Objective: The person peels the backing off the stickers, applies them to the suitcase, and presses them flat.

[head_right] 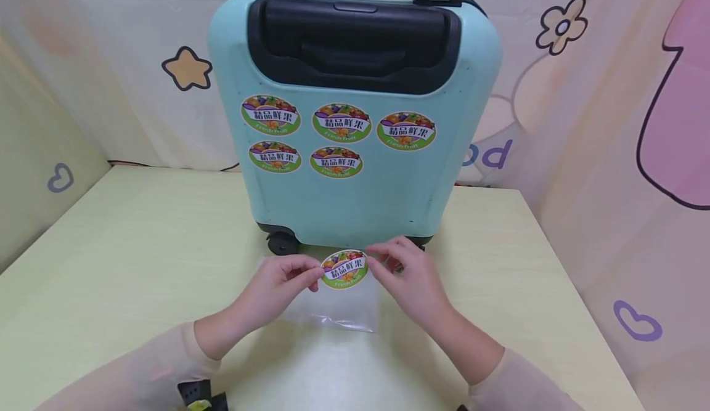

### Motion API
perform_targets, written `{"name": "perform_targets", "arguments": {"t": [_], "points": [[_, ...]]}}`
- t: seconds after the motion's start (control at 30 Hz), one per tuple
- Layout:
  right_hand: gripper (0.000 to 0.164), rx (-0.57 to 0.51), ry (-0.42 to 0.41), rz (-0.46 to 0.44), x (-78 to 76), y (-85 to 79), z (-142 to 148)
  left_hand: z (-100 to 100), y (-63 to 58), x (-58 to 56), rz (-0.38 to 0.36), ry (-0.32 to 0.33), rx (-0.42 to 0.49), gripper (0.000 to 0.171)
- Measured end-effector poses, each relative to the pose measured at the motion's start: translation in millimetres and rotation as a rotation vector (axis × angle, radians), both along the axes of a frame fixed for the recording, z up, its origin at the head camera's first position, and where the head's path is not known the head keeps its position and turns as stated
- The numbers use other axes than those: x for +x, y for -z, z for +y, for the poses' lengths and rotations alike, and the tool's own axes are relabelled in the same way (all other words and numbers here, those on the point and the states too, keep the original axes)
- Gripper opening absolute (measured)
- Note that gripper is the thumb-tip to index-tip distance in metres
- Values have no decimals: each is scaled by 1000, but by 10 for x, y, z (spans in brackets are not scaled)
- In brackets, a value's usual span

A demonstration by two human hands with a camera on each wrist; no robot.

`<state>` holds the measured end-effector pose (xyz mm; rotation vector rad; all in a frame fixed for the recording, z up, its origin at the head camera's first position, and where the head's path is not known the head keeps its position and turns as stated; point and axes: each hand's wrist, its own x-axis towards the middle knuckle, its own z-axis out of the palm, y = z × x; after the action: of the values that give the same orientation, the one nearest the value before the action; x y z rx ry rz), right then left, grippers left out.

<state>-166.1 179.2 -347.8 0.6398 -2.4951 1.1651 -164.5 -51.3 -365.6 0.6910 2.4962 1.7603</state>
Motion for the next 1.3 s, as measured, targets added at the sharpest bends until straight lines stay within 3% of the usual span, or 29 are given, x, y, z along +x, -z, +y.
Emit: {"name": "perform_targets", "arguments": {"t": [0.17,0.33,0.47,0.6,0.77,0.9,1.03,1.3], "points": [[9,-28,-9,-134,6,-41,-6,-10,-27,5,17,-3,-27,10],[4,-8,-18,-132,9,-47,-1,-31,-62,-9,63,-14,-66,10],[5,30,-12,-35,4,-42,4,-46,-101,-44,137,-63,-126,11],[10,42,-31,91,-1,-26,3,-50,-125,-92,159,-112,-178,16],[14,-8,-32,253,-18,-14,28,-63,-172,-168,96,-108,-153,21],[19,-57,33,361,-49,-51,107,-78,-280,-248,124,-105,-109,20],[22,-80,32,365,-88,-88,185,-36,-451,-274,292,-106,-136,22],[13,-126,42,252,-177,-192,305,132,-863,-320,908,-191,-257,19]]}}
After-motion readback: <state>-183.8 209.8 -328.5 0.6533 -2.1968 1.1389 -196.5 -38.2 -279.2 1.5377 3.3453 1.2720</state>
